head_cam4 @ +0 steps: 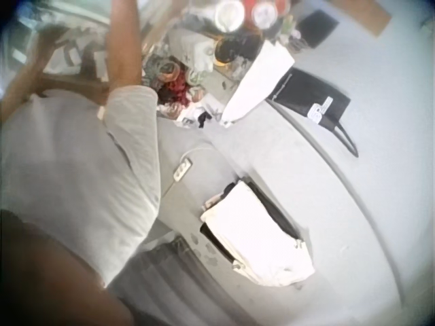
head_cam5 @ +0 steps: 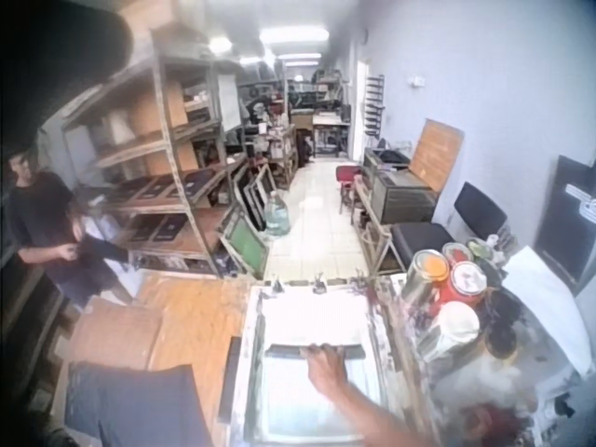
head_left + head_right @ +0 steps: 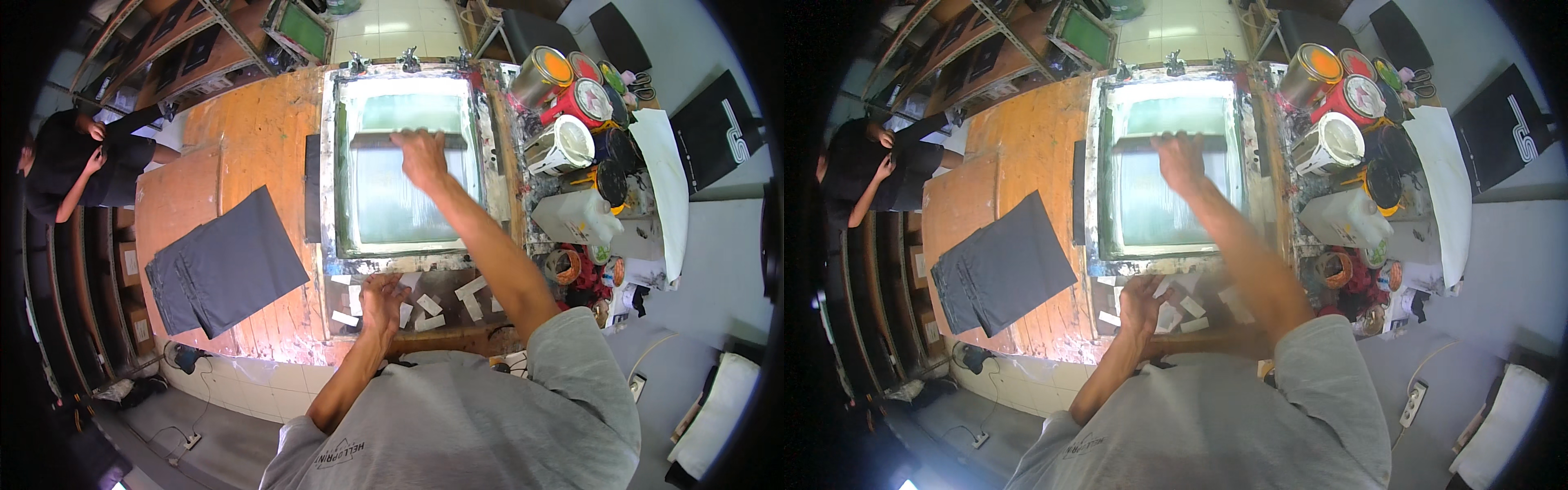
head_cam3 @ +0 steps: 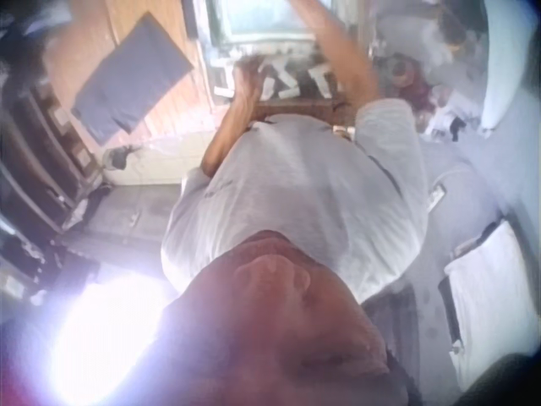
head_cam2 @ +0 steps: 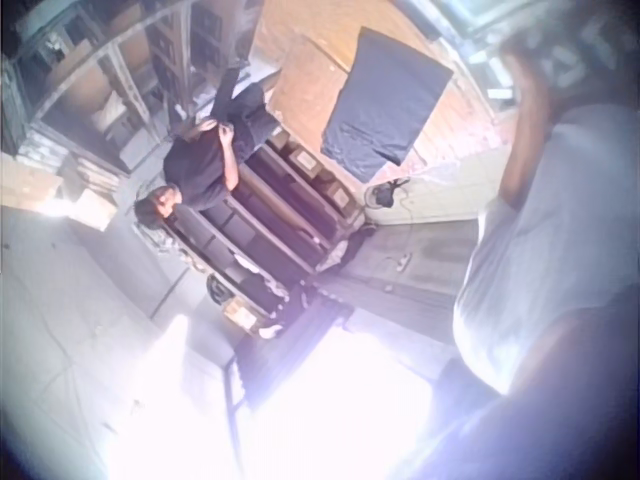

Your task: The person performs screen printing on black bags using a mesh screen and a squeegee, applying white ink to each bag before moving it aside to be stacked.

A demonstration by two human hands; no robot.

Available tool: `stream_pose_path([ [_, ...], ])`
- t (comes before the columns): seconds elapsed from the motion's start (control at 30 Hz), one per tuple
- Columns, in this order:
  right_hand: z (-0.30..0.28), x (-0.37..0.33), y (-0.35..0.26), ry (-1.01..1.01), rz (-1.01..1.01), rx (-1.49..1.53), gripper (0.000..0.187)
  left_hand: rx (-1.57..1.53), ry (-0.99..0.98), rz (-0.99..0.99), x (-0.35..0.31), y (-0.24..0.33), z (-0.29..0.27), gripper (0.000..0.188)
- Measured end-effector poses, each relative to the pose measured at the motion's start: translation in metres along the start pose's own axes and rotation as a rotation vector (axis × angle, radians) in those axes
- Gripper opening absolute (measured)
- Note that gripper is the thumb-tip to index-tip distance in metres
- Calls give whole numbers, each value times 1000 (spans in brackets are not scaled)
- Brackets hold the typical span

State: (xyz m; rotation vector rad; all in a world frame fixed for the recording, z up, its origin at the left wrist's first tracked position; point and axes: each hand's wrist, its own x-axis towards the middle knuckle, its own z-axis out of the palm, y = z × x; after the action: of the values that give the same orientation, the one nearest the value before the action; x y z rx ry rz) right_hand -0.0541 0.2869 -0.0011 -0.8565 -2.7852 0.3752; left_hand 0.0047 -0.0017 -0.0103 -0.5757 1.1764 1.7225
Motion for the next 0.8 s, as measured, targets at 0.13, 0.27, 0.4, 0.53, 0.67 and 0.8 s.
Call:
stream_pose_path([
  [0.13, -19, 51, 23, -116, 65, 20, 43, 23, -34, -12, -7, 9, 9, 16],
  [0.27, -52, 0, 2, -318, -23, 126, 43, -33, -46, 7, -5, 5, -1, 15],
  [0.4, -70, -122, -42, 45, -153, 272, 51, -70, -81, 19, -12, 8, 3, 17],
  [0.53, -100, -169, -75, 158, -175, 230, 52, -54, -174, 71, -31, 29, 16, 17],
  [0.67, -127, -149, -69, 339, -274, 181, 50, -46, -340, 169, -64, 67, 50, 28],
  [0.8, -173, -94, -68, 537, -377, 156, 44, -10, -561, 397, -65, 107, 79, 33],
])
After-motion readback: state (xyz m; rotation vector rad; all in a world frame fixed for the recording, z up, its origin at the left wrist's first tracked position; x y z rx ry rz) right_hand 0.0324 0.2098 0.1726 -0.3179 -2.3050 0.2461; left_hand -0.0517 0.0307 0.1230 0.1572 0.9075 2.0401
